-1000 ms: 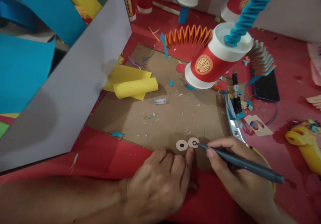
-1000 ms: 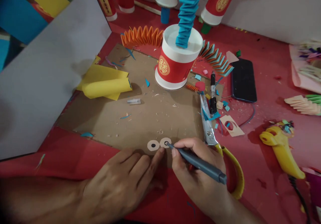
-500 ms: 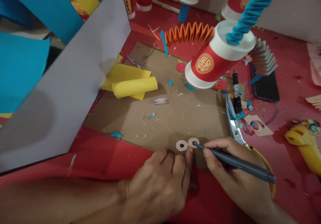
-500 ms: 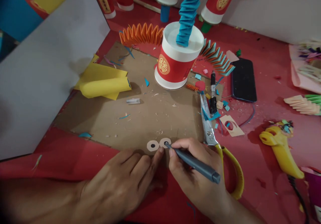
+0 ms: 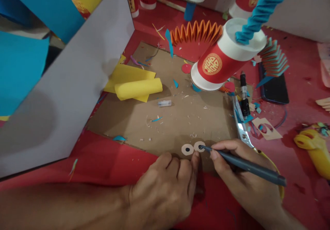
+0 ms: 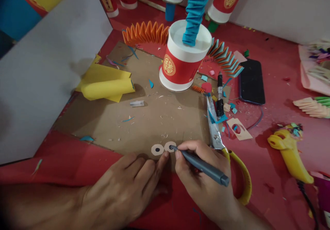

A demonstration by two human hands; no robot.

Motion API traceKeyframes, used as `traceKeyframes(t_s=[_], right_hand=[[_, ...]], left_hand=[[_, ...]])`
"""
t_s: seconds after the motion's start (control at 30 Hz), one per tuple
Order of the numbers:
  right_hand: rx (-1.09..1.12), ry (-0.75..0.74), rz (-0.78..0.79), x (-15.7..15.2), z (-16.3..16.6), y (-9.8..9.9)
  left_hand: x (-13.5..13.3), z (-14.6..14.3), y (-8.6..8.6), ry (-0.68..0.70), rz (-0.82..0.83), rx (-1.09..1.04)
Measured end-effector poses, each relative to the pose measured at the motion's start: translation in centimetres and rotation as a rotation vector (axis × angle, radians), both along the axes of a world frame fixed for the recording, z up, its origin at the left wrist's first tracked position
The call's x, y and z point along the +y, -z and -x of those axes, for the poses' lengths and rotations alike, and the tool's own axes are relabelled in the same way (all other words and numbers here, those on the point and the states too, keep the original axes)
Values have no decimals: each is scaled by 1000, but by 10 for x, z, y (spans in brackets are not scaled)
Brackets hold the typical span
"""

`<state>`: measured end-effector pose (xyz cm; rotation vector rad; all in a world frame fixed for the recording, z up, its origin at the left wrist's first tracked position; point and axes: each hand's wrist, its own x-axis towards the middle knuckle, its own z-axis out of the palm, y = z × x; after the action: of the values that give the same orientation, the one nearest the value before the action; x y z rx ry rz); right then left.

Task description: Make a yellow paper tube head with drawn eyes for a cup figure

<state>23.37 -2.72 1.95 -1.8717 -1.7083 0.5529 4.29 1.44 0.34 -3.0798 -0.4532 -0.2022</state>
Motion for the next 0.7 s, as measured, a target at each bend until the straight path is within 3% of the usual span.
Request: traceKeyframes(t_s=[0.7], right_hand=[[-3,15,35,2,0,-2]], left_hand=[[0,1,1,4,27,-2]])
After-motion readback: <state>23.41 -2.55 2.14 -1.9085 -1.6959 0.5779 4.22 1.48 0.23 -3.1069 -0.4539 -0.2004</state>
